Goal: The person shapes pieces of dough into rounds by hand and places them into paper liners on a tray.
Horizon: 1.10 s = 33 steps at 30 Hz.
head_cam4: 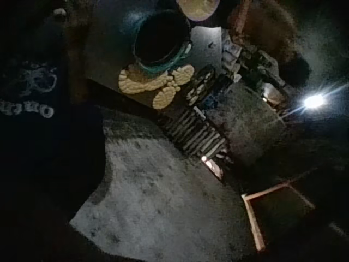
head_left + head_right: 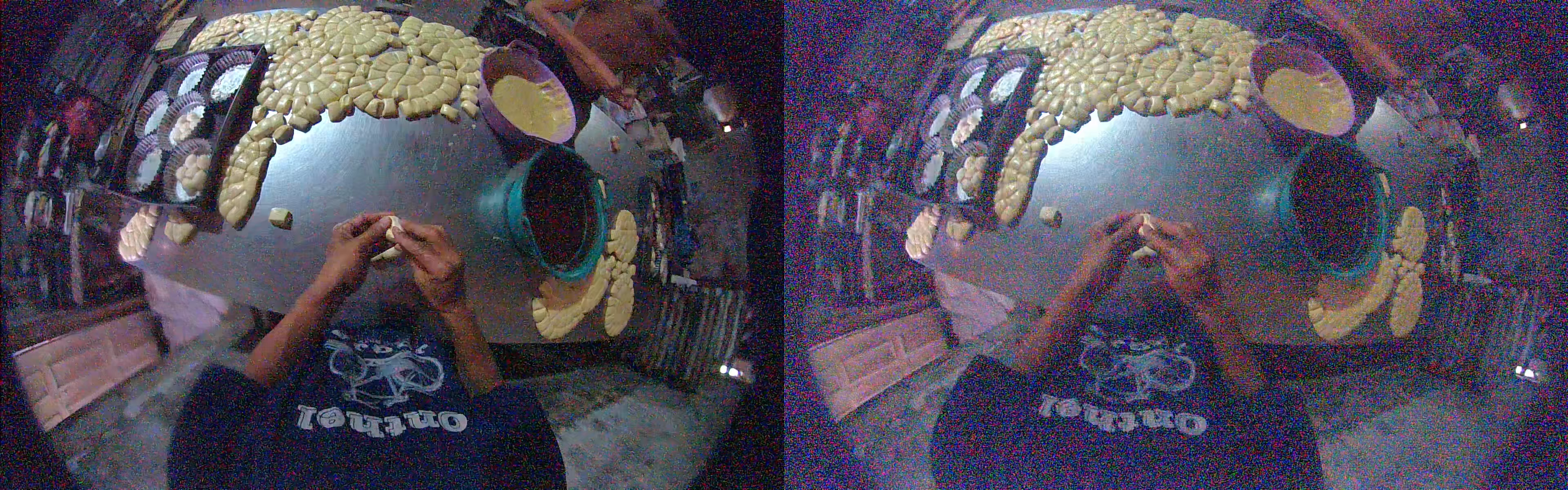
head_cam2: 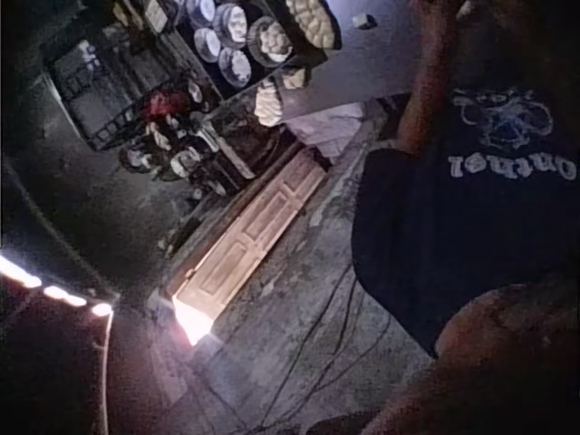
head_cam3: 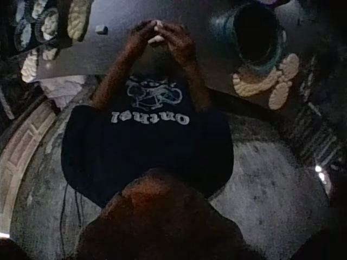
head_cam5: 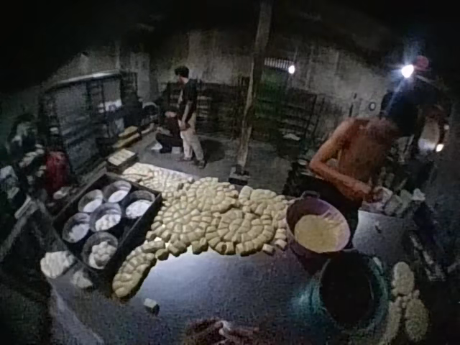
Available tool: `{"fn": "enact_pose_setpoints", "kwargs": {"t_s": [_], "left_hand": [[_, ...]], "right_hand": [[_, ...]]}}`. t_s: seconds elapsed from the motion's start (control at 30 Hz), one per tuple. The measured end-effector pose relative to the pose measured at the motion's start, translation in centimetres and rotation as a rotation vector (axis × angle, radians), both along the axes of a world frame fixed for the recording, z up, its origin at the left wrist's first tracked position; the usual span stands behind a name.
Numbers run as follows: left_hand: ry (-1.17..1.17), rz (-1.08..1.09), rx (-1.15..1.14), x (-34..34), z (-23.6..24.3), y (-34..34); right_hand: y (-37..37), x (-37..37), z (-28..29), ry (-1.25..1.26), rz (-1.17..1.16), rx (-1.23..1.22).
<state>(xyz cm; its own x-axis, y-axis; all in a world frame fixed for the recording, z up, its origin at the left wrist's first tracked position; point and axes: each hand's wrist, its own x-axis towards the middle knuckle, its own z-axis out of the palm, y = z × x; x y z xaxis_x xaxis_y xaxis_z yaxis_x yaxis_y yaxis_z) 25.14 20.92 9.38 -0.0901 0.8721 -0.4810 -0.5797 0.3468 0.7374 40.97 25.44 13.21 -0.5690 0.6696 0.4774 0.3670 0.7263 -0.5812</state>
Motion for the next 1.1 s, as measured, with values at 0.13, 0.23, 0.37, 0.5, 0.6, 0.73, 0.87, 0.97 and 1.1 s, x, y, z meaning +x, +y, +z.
{"fn": "enact_pose_setpoints", "kwargs": {"t_s": [0.13, 0.23, 0.37, 0.5, 0.6, 0.73, 0.87, 0.97, 1.1], "left_hand": [[0.069, -0.024, 0.046, 0.3, 0.3, -0.3], [0.226, -0.118, 0.199, 0.0, 0.3, -1.0], [0.406, -0.178, 0.239, -0.5, 1.2, -1.8], [0.500, -0.249, 0.314, -1.4, 1.8, -1.8], [0.538, -0.254, 0.287, -1.4, 1.2, -2.2], [0.578, -0.286, 0.115, -0.9, 2.2, -2.1], [0.532, -0.245, 0.315, -0.7, 0.4, -2.4], [0.413, -0.245, 0.265, -0.2, 0.1, -3.1], [0.191, -0.218, 0.255, 0.0, 0.0, -3.2]], "right_hand": [[0.5, 0.6, -0.7, -0.169, 0.057, 0.133], [0.8, 0.5, -0.2, -0.190, 0.106, 0.070], [0.2, 0.2, -0.5, -0.126, -0.060, -0.021], [0.8, 0.0, -0.2, -0.131, 0.001, -0.135], [1.1, 0.2, -0.4, -0.144, 0.021, -0.333], [1.7, 0.9, -0.6, -0.171, 0.001, -0.745], [2.6, 3.0, -3.1, -0.112, 0.153, -0.952], [2.3, 3.4, -3.7, 0.002, 0.135, -1.094], [1.7, 3.6, -4.6, -0.032, 0.033, -1.276]]}}
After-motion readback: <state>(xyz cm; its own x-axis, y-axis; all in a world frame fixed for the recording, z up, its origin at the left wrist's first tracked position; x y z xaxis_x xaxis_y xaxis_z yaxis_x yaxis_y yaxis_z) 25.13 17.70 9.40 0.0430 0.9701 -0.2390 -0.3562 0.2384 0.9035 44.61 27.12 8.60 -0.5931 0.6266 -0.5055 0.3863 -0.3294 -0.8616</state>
